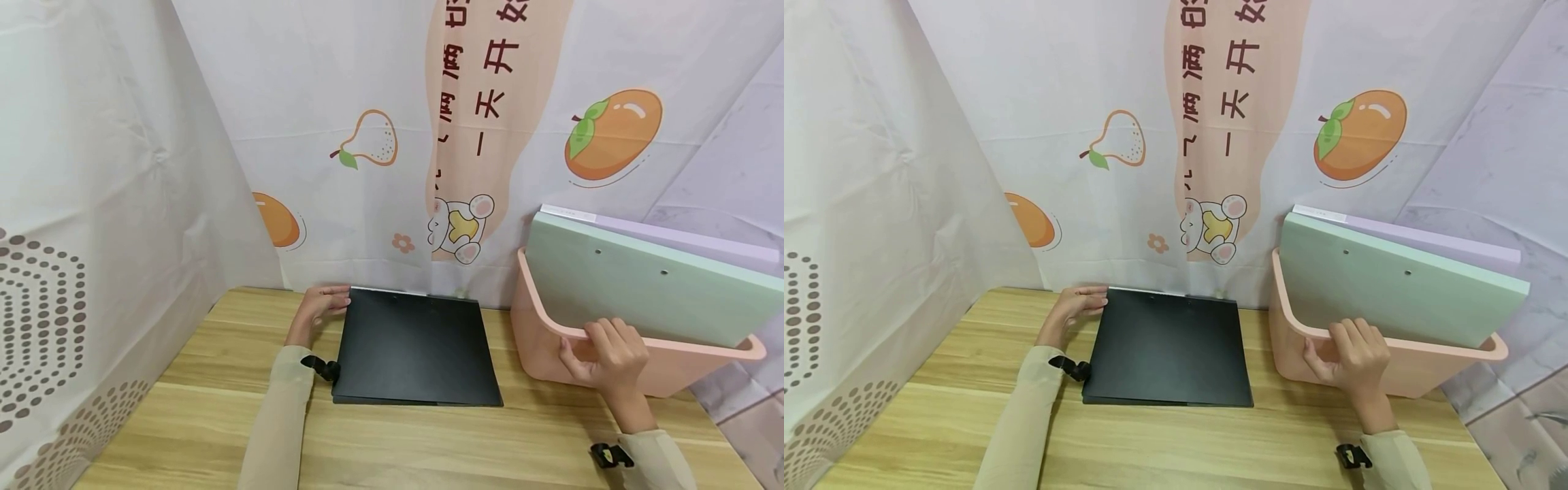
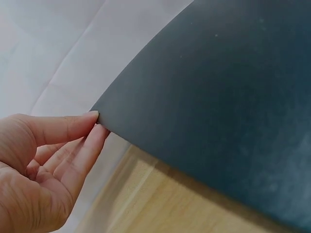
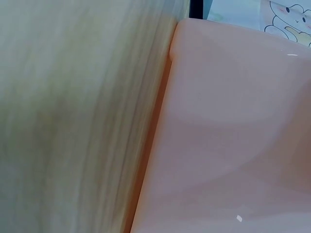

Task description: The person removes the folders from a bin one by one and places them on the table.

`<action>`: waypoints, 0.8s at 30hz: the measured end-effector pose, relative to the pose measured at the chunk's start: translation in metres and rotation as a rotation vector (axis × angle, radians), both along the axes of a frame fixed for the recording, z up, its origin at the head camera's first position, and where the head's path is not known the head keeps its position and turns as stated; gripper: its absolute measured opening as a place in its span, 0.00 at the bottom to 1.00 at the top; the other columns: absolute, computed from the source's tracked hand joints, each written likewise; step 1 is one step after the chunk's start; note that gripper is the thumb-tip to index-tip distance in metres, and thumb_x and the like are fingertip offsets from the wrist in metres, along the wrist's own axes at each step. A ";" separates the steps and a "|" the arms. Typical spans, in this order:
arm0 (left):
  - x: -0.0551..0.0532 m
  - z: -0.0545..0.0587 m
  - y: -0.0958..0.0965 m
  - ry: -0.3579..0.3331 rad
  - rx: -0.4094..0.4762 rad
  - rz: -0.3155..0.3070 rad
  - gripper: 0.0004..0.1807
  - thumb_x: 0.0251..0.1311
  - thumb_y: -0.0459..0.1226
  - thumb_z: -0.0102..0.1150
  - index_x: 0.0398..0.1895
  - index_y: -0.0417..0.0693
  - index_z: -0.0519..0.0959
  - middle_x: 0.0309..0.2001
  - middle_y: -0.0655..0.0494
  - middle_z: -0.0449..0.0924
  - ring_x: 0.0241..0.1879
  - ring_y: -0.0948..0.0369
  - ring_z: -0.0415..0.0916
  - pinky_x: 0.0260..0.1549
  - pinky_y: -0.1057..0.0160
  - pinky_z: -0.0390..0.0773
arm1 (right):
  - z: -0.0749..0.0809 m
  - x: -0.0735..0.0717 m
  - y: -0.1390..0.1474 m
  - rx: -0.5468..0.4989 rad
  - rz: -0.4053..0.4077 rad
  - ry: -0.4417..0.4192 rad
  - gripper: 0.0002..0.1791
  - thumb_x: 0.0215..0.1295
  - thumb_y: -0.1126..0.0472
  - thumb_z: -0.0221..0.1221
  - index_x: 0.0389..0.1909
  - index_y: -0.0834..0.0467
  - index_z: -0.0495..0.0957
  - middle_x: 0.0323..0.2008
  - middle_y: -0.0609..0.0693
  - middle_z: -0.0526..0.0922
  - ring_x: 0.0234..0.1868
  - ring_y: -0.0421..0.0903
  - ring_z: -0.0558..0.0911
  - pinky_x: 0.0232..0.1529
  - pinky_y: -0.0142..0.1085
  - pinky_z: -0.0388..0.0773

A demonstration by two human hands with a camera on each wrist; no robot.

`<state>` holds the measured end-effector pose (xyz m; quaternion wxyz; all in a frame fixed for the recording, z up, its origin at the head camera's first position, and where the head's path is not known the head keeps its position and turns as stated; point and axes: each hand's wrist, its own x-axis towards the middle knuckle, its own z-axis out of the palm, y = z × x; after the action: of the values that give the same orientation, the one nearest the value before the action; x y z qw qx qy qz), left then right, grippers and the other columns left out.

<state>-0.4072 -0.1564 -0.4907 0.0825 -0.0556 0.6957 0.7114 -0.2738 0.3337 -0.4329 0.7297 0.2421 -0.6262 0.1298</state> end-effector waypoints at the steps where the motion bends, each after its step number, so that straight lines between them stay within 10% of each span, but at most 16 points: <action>1: 0.000 0.000 0.000 -0.005 0.001 0.005 0.24 0.62 0.26 0.66 0.63 0.37 0.79 0.61 0.39 0.81 0.39 0.65 0.87 0.45 0.62 0.87 | 0.000 0.000 0.000 -0.001 0.000 0.001 0.33 0.60 0.41 0.56 0.11 0.64 0.64 0.09 0.57 0.64 0.11 0.55 0.56 0.14 0.45 0.46; 9: 0.002 0.000 0.004 -0.026 -0.025 0.046 0.22 0.62 0.24 0.64 0.61 0.34 0.80 0.49 0.45 0.88 0.34 0.66 0.85 0.39 0.64 0.88 | -0.001 0.000 0.000 -0.005 -0.003 -0.002 0.33 0.60 0.40 0.56 0.11 0.65 0.65 0.10 0.58 0.65 0.12 0.56 0.57 0.15 0.47 0.47; 24: 0.000 -0.006 0.004 -0.039 -0.082 -0.007 0.22 0.65 0.24 0.61 0.63 0.32 0.78 0.63 0.35 0.78 0.39 0.64 0.84 0.45 0.61 0.88 | 0.000 0.000 -0.001 -0.006 -0.001 0.004 0.33 0.60 0.40 0.56 0.11 0.65 0.65 0.10 0.58 0.64 0.12 0.56 0.57 0.15 0.46 0.47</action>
<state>-0.4074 -0.1528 -0.4970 0.0962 -0.0705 0.7227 0.6808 -0.2740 0.3332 -0.4333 0.7318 0.2400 -0.6244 0.1306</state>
